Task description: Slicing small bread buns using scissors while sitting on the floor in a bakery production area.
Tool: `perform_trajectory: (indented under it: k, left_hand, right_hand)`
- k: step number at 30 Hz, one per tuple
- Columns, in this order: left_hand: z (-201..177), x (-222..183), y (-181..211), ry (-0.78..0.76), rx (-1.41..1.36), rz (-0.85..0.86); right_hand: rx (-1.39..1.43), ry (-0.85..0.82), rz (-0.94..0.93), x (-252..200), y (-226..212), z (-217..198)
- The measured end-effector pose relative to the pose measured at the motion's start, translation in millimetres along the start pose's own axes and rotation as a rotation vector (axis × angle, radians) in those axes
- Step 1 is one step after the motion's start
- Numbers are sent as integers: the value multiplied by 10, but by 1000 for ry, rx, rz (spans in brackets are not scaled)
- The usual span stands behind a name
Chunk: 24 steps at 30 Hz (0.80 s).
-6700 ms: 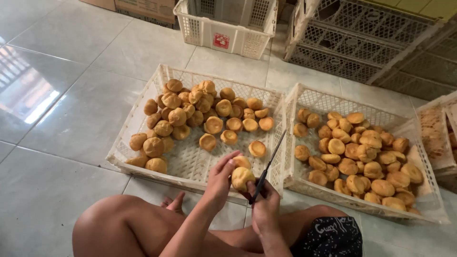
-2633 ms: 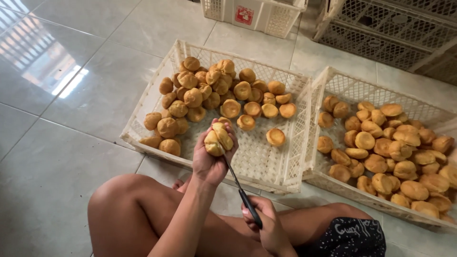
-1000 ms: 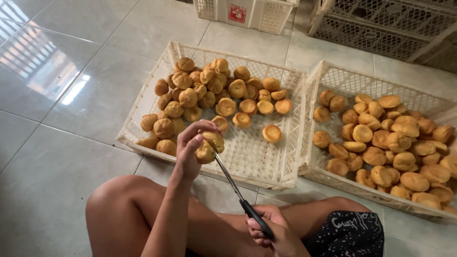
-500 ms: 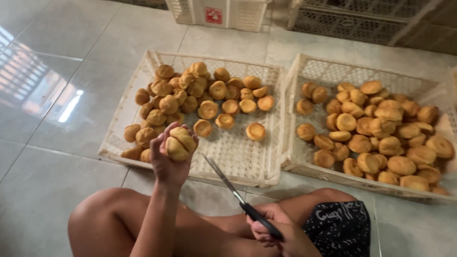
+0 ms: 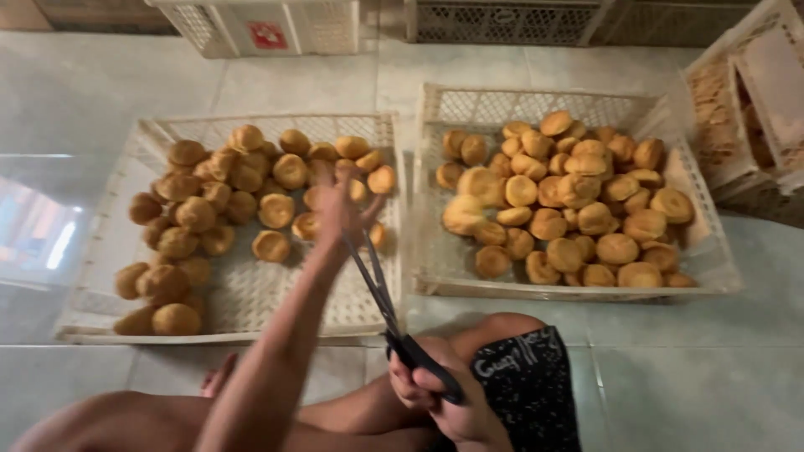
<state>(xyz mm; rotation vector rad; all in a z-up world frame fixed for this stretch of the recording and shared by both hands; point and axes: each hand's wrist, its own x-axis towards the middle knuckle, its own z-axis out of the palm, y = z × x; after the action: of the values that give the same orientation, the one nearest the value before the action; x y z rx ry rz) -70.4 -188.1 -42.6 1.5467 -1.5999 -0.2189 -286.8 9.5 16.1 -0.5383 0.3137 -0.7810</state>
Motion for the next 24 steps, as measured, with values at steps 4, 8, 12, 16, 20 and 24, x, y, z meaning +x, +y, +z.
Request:
perform_trajectory:
  k: [4,8,12,16,20,24]
  left_hand:
    - [-167,-252,-582,-308,340,-685]
    - [-34,-513,-1067,-468,490,-614]
    - [-389,-333,-1084,-768,522,-658]
    - [-731,-815,-1669,-478,385,-218]
    - [-756,-956,-1686,-487,350,-184]
    - [-713,-730,-1062,-256,373,-496]
  right_hand:
    - [65,131,9,93,72,-262]
    - [53,215,40,260,101,-271]
    - [-72,238,95,363,160,-205]
    - [-122,296,74,351,218,-257]
    - [-191,333,-21,370,265,-171]
    - [-236,376,-55,365,376,-173]
